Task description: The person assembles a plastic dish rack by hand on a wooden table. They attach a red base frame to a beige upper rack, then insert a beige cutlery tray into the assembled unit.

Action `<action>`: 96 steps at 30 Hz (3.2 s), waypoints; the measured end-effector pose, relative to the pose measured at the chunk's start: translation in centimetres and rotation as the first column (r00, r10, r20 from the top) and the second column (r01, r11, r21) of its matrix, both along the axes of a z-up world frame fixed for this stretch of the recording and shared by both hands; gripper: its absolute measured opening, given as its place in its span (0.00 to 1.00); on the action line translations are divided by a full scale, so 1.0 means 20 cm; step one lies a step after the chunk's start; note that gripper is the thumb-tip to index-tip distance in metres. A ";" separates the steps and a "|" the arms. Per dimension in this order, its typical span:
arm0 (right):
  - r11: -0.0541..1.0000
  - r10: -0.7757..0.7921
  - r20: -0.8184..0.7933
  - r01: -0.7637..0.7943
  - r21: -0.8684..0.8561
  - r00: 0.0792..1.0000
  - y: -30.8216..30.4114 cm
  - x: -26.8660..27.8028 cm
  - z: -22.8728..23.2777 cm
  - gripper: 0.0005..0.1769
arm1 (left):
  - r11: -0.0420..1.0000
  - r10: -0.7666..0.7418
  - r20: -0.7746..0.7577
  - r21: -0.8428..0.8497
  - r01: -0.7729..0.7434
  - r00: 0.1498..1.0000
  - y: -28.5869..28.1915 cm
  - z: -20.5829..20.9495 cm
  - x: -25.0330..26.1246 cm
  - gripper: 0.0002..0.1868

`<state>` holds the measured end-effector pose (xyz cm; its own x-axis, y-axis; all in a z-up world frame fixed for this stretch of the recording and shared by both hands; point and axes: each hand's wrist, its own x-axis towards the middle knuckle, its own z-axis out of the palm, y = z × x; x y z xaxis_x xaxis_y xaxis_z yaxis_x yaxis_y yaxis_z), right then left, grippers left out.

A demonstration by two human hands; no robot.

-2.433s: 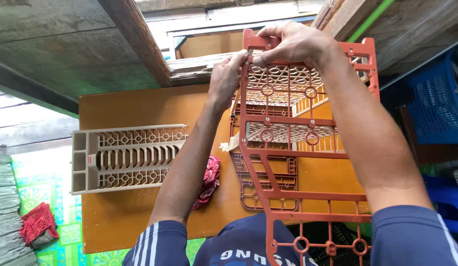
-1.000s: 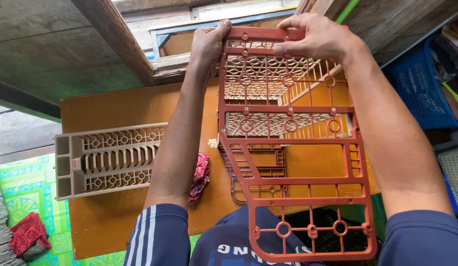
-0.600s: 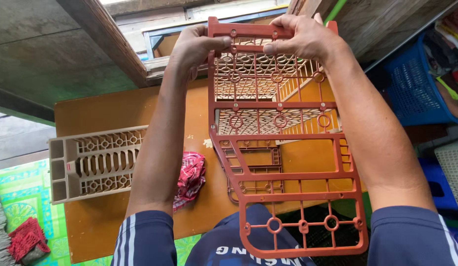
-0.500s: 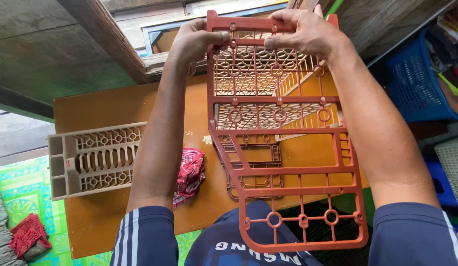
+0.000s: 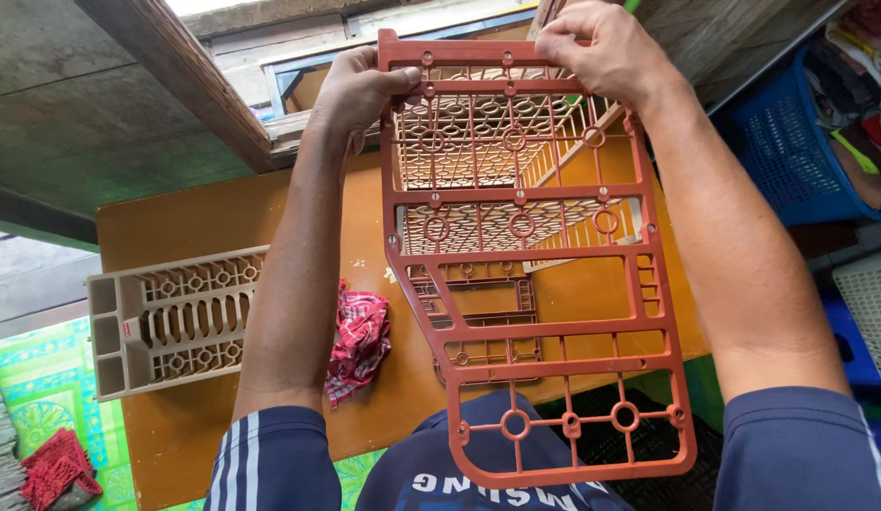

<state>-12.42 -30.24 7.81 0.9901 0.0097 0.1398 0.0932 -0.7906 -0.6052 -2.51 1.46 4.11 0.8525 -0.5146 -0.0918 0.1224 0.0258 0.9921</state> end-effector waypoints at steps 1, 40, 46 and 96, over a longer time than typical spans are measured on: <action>0.999 -0.004 0.015 0.003 0.047 1.000 -0.02 0.00 -0.02 0.18 | 1.000 0.001 -0.007 0.001 -0.001 1.000 0.00 0.00 0.00 0.07; 0.563 -0.170 0.057 0.050 0.825 0.984 -0.24 -0.32 -0.35 0.26 | 0.913 0.321 0.129 -0.306 -0.271 0.938 -0.03 -0.26 0.06 0.12; 0.366 -0.197 -0.123 0.189 0.911 0.973 -0.29 -0.76 -0.63 0.20 | 0.915 0.382 0.084 -0.172 -0.364 0.921 0.15 -0.40 -0.10 0.11; 0.283 -0.154 -0.243 0.279 0.918 0.958 -0.11 -1.20 -0.54 0.26 | 0.947 0.272 0.043 -0.191 -0.260 0.961 0.38 -0.26 -0.92 0.14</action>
